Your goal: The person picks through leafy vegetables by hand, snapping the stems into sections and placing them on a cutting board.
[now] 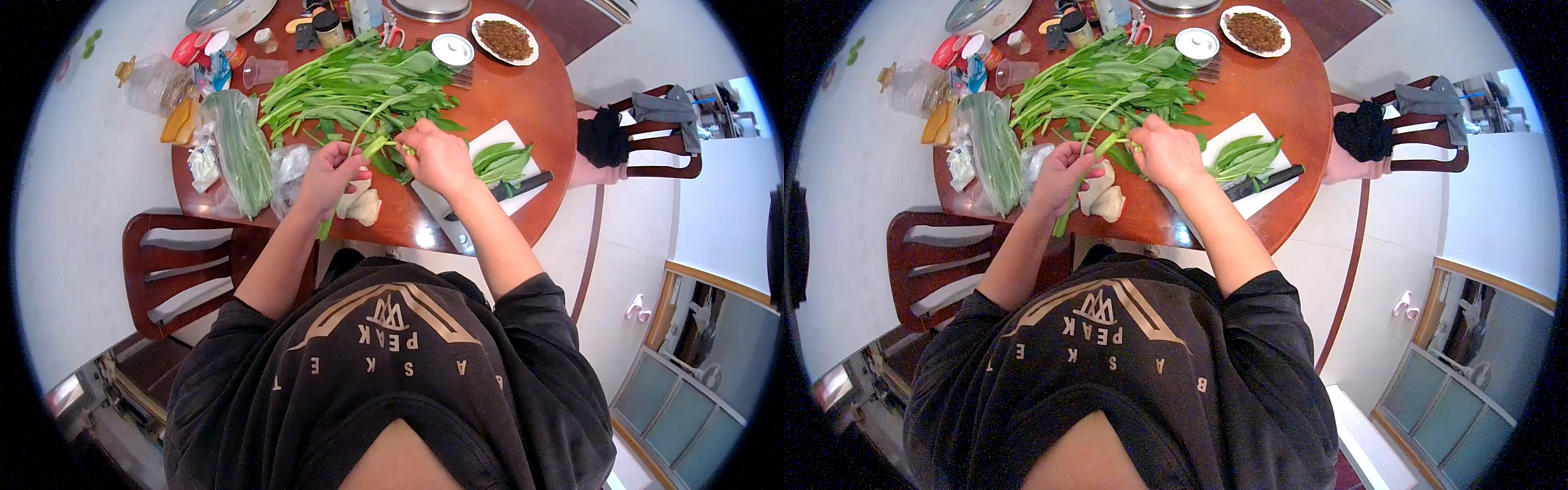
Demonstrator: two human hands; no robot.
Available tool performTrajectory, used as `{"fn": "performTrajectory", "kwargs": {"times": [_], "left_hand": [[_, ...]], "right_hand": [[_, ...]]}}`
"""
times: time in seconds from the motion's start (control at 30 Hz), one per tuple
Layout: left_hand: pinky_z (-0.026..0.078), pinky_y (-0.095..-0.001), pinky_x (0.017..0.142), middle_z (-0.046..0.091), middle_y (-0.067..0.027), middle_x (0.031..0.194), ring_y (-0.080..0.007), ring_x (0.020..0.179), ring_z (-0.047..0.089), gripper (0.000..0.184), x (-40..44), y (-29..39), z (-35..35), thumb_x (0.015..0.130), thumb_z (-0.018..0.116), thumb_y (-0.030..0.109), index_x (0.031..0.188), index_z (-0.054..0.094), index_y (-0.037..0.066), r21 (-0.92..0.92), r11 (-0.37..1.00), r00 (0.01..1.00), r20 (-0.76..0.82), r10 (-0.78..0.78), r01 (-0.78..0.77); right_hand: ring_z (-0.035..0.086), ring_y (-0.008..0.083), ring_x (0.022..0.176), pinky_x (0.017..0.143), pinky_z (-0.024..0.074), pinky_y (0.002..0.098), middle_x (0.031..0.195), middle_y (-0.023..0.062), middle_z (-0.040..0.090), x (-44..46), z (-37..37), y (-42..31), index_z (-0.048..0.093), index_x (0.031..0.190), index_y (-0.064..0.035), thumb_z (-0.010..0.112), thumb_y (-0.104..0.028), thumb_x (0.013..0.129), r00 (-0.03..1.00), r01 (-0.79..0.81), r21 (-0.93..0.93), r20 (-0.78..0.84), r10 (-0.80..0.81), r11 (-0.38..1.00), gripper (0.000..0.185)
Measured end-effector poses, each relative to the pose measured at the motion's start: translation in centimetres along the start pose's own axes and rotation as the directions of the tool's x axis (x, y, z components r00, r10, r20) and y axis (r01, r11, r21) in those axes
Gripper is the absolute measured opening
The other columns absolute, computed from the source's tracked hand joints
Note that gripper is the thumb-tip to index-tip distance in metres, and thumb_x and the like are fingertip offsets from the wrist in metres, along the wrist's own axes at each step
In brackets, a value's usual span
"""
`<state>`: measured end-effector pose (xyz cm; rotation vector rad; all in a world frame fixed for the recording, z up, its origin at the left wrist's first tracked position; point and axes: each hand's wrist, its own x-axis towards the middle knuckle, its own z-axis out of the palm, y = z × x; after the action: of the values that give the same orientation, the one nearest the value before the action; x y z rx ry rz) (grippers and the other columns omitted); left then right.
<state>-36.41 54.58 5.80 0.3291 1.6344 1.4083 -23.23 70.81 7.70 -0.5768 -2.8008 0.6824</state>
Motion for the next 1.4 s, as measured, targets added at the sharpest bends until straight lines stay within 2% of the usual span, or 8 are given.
{"fn": "performTrajectory", "kwargs": {"times": [0.27,0.43,0.7,0.73,0.93,1.0,1.13,1.4], "left_hand": [[0.044,-0.0232,0.054,0.065,-0.0028,0.093,-0.0134,0.075,0.064,0.017,0.2,-1.1,0.3,0.088,0.057,0.018,0.101,0.053,0.009,-0.019,1.000,0.998,0.054,-0.013,0.014],[0.045,-0.0240,0.055,0.064,-0.0041,0.094,-0.0139,0.075,0.064,0.016,0.2,-0.9,0.7,0.088,0.057,0.018,0.101,0.052,0.009,-0.027,0.999,0.999,0.038,-0.021,0.022],[0.046,-0.0241,0.057,0.064,-0.0046,0.094,-0.0137,0.078,0.063,0.015,0.1,-0.3,-0.5,0.089,0.055,0.017,0.101,0.052,0.009,-0.159,0.986,0.999,-0.012,-0.045,0.042],[0.046,-0.0241,0.058,0.064,-0.0047,0.095,-0.0138,0.079,0.063,0.015,0.1,-0.4,-0.8,0.089,0.055,0.017,0.101,0.052,0.009,-0.140,0.989,0.999,-0.010,-0.040,0.038],[0.046,-0.0238,0.060,0.064,-0.0035,0.096,-0.0130,0.080,0.063,0.015,0.7,-0.8,-1.4,0.089,0.056,0.018,0.101,0.052,0.009,-0.006,0.999,0.999,-0.026,-0.031,0.031],[0.046,-0.0238,0.060,0.064,-0.0029,0.096,-0.0125,0.080,0.063,0.014,0.7,-0.6,-1.2,0.089,0.056,0.018,0.100,0.052,0.009,0.012,0.999,0.999,-0.010,-0.033,0.033],[0.047,-0.0235,0.061,0.064,-0.0021,0.095,-0.0116,0.079,0.062,0.016,0.6,-0.6,-1.3,0.088,0.057,0.015,0.102,0.054,0.008,-0.015,1.000,0.999,0.042,-0.013,0.013],[0.046,-0.0213,0.064,0.065,-0.0020,0.090,-0.0092,0.077,0.060,0.021,1.0,-2.2,-3.0,0.084,0.063,0.014,0.102,0.059,0.004,0.063,0.997,0.979,0.202,0.035,-0.049]], "right_hand": [[0.061,0.0238,0.076,0.068,0.0488,0.0364,0.086,0.0084,0.063,0.2,5.2,3.1,0.065,0.089,-0.0109,0.059,-0.022,0.081,0.985,-0.158,0.455,0.011,0.172,0.876,0.015],[0.055,0.0109,0.074,0.067,0.0453,0.0264,0.084,0.0019,0.064,1.2,4.2,3.9,0.065,0.089,-0.0027,0.056,-0.014,0.087,0.831,-0.307,0.943,0.202,0.519,0.125,0.014],[0.055,0.0097,0.077,0.069,0.0441,0.0243,0.085,0.0023,0.064,1.6,7.8,6.8,0.065,0.099,-0.0028,0.061,-0.017,0.085,0.796,-0.488,0.810,0.259,0.548,0.326,0.020],[0.060,0.0162,0.077,0.072,0.0460,0.0276,0.086,0.0044,0.067,1.6,8.7,6.6,0.065,0.099,-0.0025,0.063,-0.017,0.083,0.833,-0.397,0.671,-0.022,0.553,0.626,0.022],[0.060,0.0286,0.090,0.079,0.0478,0.0348,0.098,0.0130,0.063,2.9,2.8,1.2,0.067,0.095,-0.0097,0.060,-0.017,0.081,0.987,0.051,0.450,-0.159,0.024,0.892,0.017],[0.059,0.0310,0.092,0.080,0.0477,0.0375,0.099,0.0129,0.061,2.9,2.7,0.1,0.065,0.101,-0.0107,0.059,-0.014,0.080,0.971,0.234,0.321,-0.125,-0.204,0.918,0.022],[0.059,0.0295,0.094,0.079,0.0485,0.0407,0.100,0.0108,0.062,3.3,1.3,-0.4,0.061,0.104,-0.0116,0.055,-0.011,0.077,0.974,0.133,0.144,0.165,-0.156,0.981,0.028],[0.060,0.0315,0.091,0.078,0.0480,0.0423,0.095,0.0133,0.063,2.8,1.0,0.3,0.060,0.097,-0.0091,0.053,-0.013,0.078,0.958,0.119,0.058,0.255,-0.130,0.991,0.021]]}}
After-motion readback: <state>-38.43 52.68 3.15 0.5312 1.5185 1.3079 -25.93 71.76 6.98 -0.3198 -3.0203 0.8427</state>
